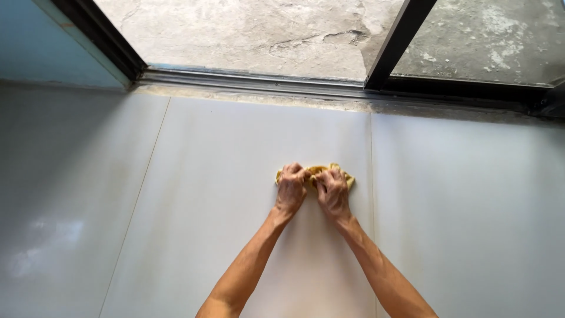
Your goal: Cleaning and wiping down a white countertop and window frame with a yellow cloth.
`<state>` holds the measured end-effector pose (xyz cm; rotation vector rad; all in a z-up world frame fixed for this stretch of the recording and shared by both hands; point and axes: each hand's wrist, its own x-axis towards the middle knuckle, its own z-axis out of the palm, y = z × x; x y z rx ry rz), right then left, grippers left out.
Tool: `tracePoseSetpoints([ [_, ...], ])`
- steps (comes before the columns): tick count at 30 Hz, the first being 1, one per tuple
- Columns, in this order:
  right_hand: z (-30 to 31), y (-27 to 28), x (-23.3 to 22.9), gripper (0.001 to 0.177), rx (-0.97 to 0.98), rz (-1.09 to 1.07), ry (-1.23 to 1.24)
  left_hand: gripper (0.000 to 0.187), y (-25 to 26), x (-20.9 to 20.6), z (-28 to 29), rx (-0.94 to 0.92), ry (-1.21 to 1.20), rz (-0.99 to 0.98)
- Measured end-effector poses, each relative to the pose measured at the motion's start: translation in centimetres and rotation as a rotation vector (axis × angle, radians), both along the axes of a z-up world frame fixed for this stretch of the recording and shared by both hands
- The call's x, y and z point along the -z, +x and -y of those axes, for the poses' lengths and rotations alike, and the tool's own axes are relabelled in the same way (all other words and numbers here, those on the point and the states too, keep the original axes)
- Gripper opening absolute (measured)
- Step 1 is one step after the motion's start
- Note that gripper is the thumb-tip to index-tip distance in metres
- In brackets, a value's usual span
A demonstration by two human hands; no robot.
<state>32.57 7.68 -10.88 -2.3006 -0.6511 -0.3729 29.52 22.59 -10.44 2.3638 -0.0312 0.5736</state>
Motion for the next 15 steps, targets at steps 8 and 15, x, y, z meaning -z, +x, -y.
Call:
tracePoseSetpoints([
  [8,-6.6,16.2,2.6,0.007,0.077,0.113,0.006,0.016,17.4,4.2,-5.3,-0.078,0.067,0.041],
  [15,-8.3,23.0,3.8,0.02,0.15,0.053,0.009,0.019,23.7,3.7,-6.1,-0.162,0.037,0.031],
])
